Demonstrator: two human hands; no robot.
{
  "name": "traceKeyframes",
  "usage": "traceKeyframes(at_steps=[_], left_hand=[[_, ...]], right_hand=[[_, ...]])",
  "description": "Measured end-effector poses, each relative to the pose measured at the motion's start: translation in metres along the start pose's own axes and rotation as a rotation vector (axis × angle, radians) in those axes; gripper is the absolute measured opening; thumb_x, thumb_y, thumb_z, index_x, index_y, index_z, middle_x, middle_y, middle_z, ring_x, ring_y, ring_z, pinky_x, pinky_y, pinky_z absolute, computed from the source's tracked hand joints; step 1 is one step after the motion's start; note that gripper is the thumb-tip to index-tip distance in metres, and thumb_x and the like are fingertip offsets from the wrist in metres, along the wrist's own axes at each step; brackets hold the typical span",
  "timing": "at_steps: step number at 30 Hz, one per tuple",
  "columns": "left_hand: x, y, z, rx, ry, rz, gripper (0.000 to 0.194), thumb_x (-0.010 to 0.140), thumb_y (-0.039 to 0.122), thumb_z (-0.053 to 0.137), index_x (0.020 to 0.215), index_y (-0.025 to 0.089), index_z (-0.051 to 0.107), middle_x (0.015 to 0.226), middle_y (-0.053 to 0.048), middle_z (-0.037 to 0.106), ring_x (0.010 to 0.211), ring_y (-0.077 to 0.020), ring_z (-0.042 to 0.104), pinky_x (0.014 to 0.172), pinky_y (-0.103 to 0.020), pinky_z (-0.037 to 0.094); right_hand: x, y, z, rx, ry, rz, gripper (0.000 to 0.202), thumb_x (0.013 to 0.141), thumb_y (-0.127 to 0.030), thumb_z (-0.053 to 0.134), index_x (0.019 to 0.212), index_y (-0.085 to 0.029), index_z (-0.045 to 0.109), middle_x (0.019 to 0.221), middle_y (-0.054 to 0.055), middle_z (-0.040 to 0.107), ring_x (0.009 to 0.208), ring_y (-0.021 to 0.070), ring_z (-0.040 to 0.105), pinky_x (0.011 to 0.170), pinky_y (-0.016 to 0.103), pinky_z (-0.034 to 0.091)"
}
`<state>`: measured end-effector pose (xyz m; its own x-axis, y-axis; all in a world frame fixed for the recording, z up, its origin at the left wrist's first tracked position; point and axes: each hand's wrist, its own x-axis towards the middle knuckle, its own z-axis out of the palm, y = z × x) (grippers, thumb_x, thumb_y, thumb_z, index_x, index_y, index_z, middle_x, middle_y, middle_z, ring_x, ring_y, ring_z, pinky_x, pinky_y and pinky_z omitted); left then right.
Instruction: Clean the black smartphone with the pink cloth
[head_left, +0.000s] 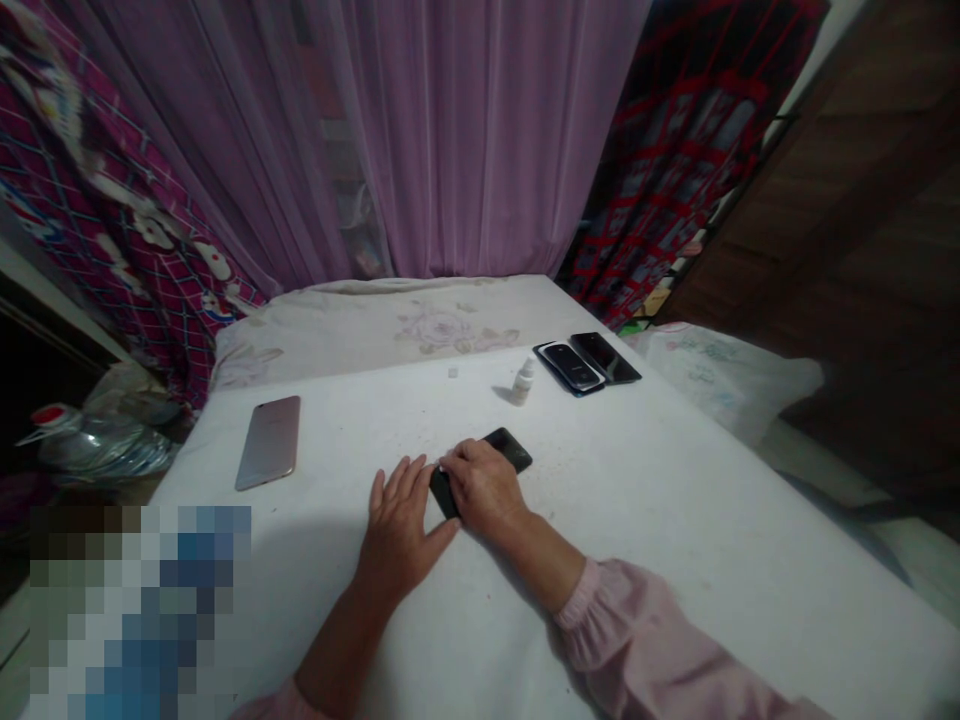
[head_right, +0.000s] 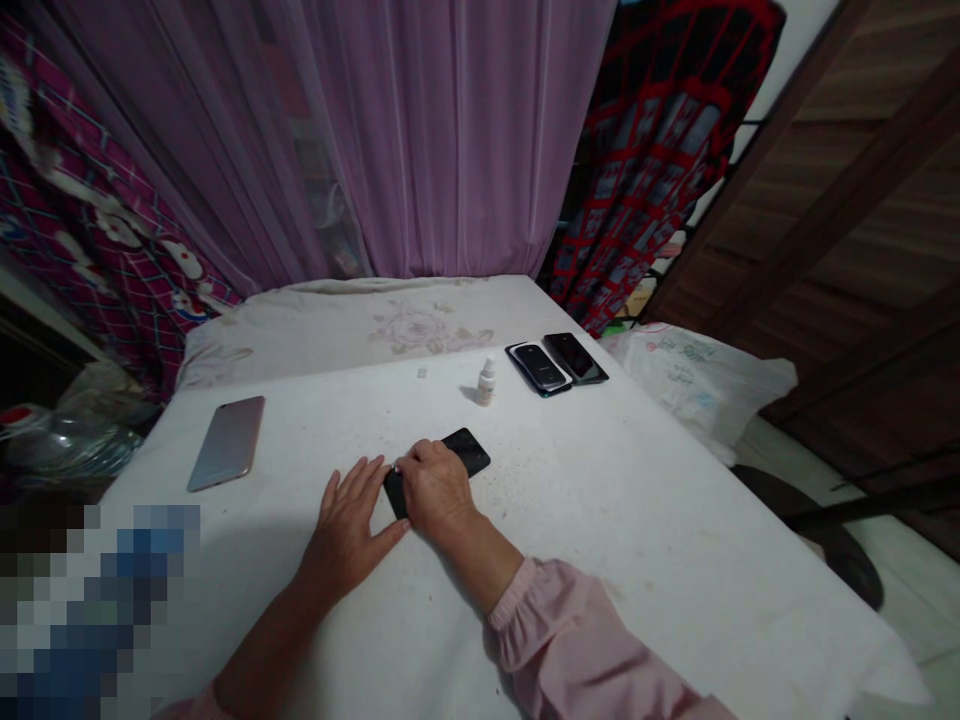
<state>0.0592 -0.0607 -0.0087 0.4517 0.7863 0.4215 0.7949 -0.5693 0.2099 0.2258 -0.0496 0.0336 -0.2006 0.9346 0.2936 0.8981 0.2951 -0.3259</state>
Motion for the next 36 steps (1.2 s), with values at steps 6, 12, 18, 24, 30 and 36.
traceKeyframes(at_steps=[6,12,18,24,30,36], left_hand=[[0.001,0.002,-0.002,-0.010,0.011,-0.007,0.058,0.086,0.043,0.056,0.135,0.014,0.047,0.139,-0.018,0.054,0.132,-0.0345,0.046,0.112,-0.057,0.025],[0.000,0.002,-0.002,-0.026,0.010,-0.006,0.061,0.086,0.045,0.056,0.137,0.014,0.045,0.140,-0.019,0.053,0.133,-0.0352,0.045,0.112,-0.058,0.026],[0.000,0.001,-0.001,-0.004,0.003,-0.003,0.059,0.086,0.044,0.057,0.135,0.013,0.047,0.139,-0.019,0.054,0.132,-0.0350,0.046,0.112,-0.058,0.027],[0.000,0.000,-0.001,-0.001,0.009,0.015,0.059,0.085,0.040,0.057,0.136,0.013,0.047,0.139,-0.019,0.054,0.132,-0.0351,0.047,0.112,-0.058,0.027],[0.001,0.000,-0.003,-0.010,-0.004,0.005,0.059,0.085,0.042,0.057,0.136,0.013,0.046,0.140,-0.019,0.053,0.132,-0.0354,0.046,0.112,-0.058,0.027],[0.000,0.000,-0.001,-0.024,0.007,0.002,0.061,0.086,0.046,0.056,0.137,0.014,0.045,0.139,-0.018,0.054,0.132,-0.0353,0.046,0.112,-0.058,0.026]], right_hand=[[-0.001,0.025,-0.010,-0.040,0.025,0.117,0.024,0.087,-0.016,0.057,0.099,-0.026,0.075,0.094,0.006,0.067,0.089,0.0192,0.057,0.075,0.028,0.042],[-0.004,0.057,-0.022,-0.140,0.085,0.335,0.024,0.089,-0.019,0.054,0.099,-0.025,0.075,0.096,0.007,0.067,0.088,0.0196,0.057,0.072,0.029,0.042],[-0.004,0.037,-0.014,-0.119,0.070,0.231,0.023,0.088,-0.018,0.055,0.098,-0.024,0.075,0.095,0.006,0.067,0.086,0.0194,0.056,0.070,0.028,0.041],[-0.011,-0.003,-0.002,-0.012,0.039,-0.016,0.020,0.088,-0.019,0.057,0.094,-0.023,0.075,0.087,0.006,0.066,0.080,0.0183,0.055,0.069,0.029,0.039],[-0.012,0.015,-0.009,-0.020,0.035,0.051,0.025,0.086,-0.015,0.056,0.098,-0.025,0.075,0.090,0.005,0.067,0.083,0.0185,0.056,0.071,0.029,0.041],[-0.014,0.058,-0.022,-0.140,0.113,0.327,0.023,0.088,-0.020,0.055,0.098,-0.025,0.075,0.093,0.005,0.067,0.083,0.0179,0.057,0.069,0.027,0.041]])
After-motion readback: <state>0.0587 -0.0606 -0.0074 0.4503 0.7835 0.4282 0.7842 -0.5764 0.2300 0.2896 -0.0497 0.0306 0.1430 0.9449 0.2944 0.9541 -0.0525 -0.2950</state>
